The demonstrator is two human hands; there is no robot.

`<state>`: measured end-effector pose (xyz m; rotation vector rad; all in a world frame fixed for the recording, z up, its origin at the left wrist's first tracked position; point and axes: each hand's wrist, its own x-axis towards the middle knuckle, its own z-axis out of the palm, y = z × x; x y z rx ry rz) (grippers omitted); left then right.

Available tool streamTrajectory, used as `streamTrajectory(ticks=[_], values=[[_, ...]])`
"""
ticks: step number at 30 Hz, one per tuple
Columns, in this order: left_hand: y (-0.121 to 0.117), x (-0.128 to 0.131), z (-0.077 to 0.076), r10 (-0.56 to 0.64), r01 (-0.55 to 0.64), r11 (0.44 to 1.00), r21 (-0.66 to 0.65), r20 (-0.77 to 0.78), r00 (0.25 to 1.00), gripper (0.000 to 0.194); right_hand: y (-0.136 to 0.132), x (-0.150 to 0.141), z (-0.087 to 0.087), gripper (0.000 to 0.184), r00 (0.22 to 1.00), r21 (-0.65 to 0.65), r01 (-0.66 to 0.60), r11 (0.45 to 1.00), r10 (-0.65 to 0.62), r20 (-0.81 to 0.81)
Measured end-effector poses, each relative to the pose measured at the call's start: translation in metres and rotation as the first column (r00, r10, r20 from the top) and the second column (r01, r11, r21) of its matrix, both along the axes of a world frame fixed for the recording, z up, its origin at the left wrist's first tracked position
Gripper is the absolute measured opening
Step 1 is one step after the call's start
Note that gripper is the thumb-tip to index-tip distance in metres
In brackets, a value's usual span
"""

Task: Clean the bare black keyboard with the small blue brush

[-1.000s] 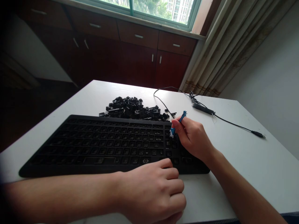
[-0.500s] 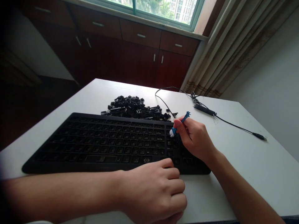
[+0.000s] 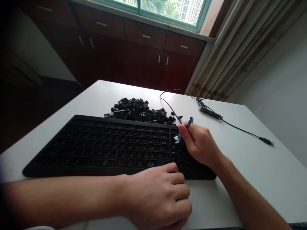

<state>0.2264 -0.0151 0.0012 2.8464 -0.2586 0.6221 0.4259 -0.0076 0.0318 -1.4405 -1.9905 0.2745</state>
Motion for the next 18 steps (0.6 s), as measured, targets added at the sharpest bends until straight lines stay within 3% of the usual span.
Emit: streamTrajectory(ticks=[18], values=[[0.0000, -0.0001, -0.0011, -0.008, 0.009, 1.000, -0.020, 0.002, 1.000, 0.021, 0.0009, 0.0009, -0.0072, 0.033, 0.985, -0.030, 0.155, 0.987, -0.157, -0.072]])
